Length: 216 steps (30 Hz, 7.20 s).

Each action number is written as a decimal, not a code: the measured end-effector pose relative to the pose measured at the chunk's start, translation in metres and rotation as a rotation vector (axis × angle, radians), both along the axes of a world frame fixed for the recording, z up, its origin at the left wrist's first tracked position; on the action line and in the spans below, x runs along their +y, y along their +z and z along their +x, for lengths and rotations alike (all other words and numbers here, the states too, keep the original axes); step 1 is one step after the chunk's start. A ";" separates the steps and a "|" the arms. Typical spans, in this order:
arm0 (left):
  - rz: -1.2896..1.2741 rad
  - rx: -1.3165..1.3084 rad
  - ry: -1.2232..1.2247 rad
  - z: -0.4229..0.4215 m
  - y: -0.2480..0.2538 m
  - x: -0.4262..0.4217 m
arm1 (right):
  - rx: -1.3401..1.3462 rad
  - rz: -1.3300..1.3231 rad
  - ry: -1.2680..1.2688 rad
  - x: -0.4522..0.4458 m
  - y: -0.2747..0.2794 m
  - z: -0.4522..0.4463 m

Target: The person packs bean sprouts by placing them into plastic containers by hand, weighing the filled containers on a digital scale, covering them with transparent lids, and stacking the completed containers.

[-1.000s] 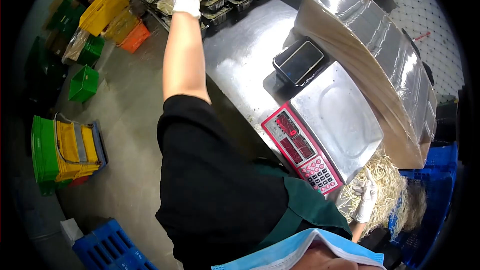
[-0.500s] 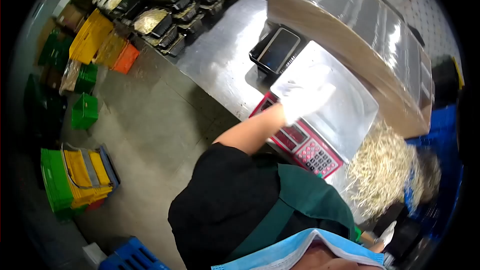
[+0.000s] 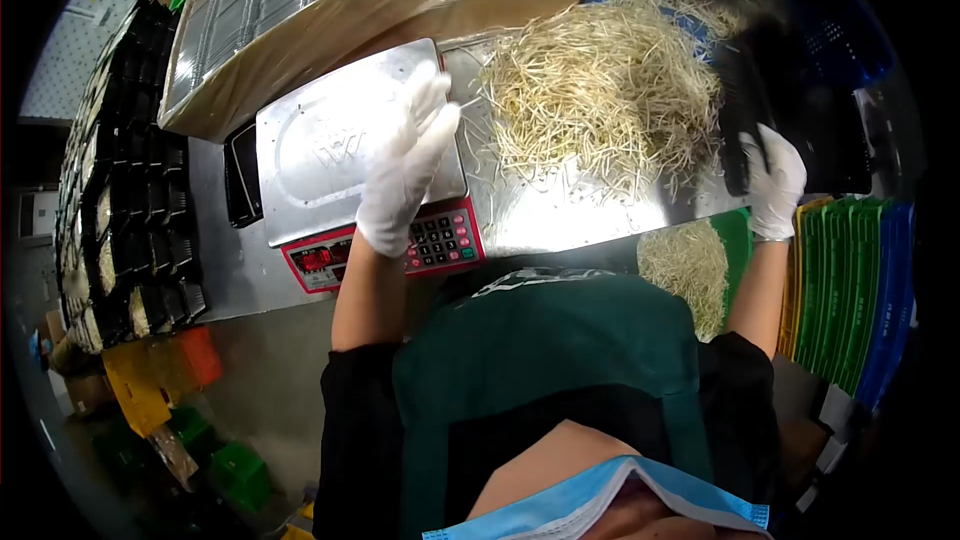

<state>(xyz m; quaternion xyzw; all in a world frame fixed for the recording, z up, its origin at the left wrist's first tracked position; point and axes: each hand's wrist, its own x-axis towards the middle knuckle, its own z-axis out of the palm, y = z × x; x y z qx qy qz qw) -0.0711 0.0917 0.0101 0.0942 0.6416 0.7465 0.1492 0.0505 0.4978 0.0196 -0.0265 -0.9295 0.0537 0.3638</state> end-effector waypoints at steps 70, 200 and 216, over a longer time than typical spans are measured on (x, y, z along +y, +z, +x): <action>0.686 0.019 0.763 0.034 -0.030 -0.067 | -0.772 -0.334 0.742 -0.219 -0.119 -0.191; -1.073 0.677 -0.348 -0.023 -0.088 0.183 | -0.377 -0.459 -0.242 0.093 -0.084 0.001; -0.214 0.380 0.096 0.011 -0.141 0.151 | -0.545 -0.692 -0.028 0.011 -0.142 -0.158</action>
